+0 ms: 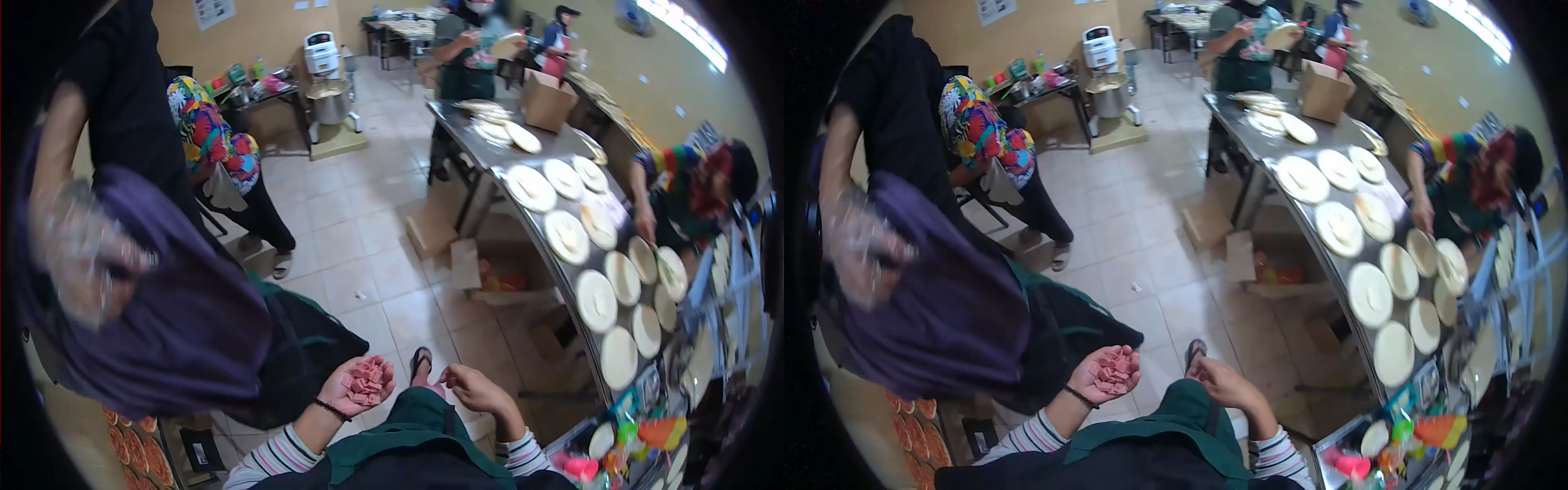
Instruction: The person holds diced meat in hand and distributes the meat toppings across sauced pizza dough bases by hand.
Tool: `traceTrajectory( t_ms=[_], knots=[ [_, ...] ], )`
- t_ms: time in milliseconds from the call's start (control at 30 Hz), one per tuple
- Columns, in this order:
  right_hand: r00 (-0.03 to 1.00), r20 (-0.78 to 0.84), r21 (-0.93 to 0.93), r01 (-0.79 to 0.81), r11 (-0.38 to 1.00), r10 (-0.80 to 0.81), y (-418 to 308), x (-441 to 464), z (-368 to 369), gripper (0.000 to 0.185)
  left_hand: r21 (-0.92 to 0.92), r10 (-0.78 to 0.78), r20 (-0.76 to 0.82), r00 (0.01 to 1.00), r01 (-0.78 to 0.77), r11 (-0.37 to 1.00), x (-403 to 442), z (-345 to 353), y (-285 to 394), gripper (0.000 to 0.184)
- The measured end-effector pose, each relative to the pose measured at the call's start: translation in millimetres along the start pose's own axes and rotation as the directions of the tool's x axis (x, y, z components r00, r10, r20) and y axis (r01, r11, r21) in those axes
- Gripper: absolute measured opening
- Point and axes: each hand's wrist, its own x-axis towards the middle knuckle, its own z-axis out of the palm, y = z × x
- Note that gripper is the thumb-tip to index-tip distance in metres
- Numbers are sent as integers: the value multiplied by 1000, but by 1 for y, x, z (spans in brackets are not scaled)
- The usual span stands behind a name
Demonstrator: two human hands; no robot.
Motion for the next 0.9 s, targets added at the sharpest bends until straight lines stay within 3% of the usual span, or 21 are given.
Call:
traceTrajectory(
  t_ms=[100,133,200,267,367,400,467,567,600,633,667,700,733,767,800,900],
  knots=[
    [998,-18,188,-59,980,64,-13,85,-58,25,-28,40,25,999,-39,999,36,26,52,18],
    [995,-91,57,39,998,-33,-22,119,-80,24,-1,75,74,994,-76,997,49,31,70,18],
    [991,-78,-19,104,994,-105,-35,203,-123,26,-31,134,196,971,-130,991,72,45,108,19],
    [954,18,-167,297,940,-298,-62,293,-154,26,-226,314,30,949,-299,927,77,60,137,17],
    [843,199,-250,537,806,-500,-107,420,-170,21,-392,532,11,847,-486,781,82,66,182,16],
    [784,244,-256,620,742,-571,-123,457,-168,20,-440,575,-67,815,-542,716,83,70,199,15],
    [811,318,65,498,865,-491,-138,529,-155,20,-515,638,-167,752,-618,594,98,71,236,18],
    [855,352,214,324,922,-382,-95,638,-121,31,-503,668,-25,744,-587,635,120,102,298,22],
    [906,335,148,222,964,-260,-59,675,-113,34,-517,667,29,745,-560,647,130,118,325,23],
    [899,297,-223,393,892,-321,-24,697,-113,32,-420,673,151,725,-569,707,143,129,346,22],
    [916,174,-5,368,930,-362,63,731,-103,32,-261,653,293,698,-599,757,150,141,388,22],
    [964,183,-480,258,838,-192,101,737,-123,34,-300,655,252,713,-586,753,156,153,419,22],
    [981,179,-601,50,798,73,159,733,-145,31,-351,648,221,729,-560,750,169,169,445,21],
    [988,103,-637,-25,770,118,187,701,-175,29,-403,633,201,748,-526,749,180,186,472,20],
    [969,7,-94,-244,965,245,337,669,-202,30,-429,615,177,768,-503,751,187,203,502,19],
    [971,22,20,-238,971,238,291,758,-113,28,-318,573,255,779,-492,810,213,245,595,18]
  ],
)
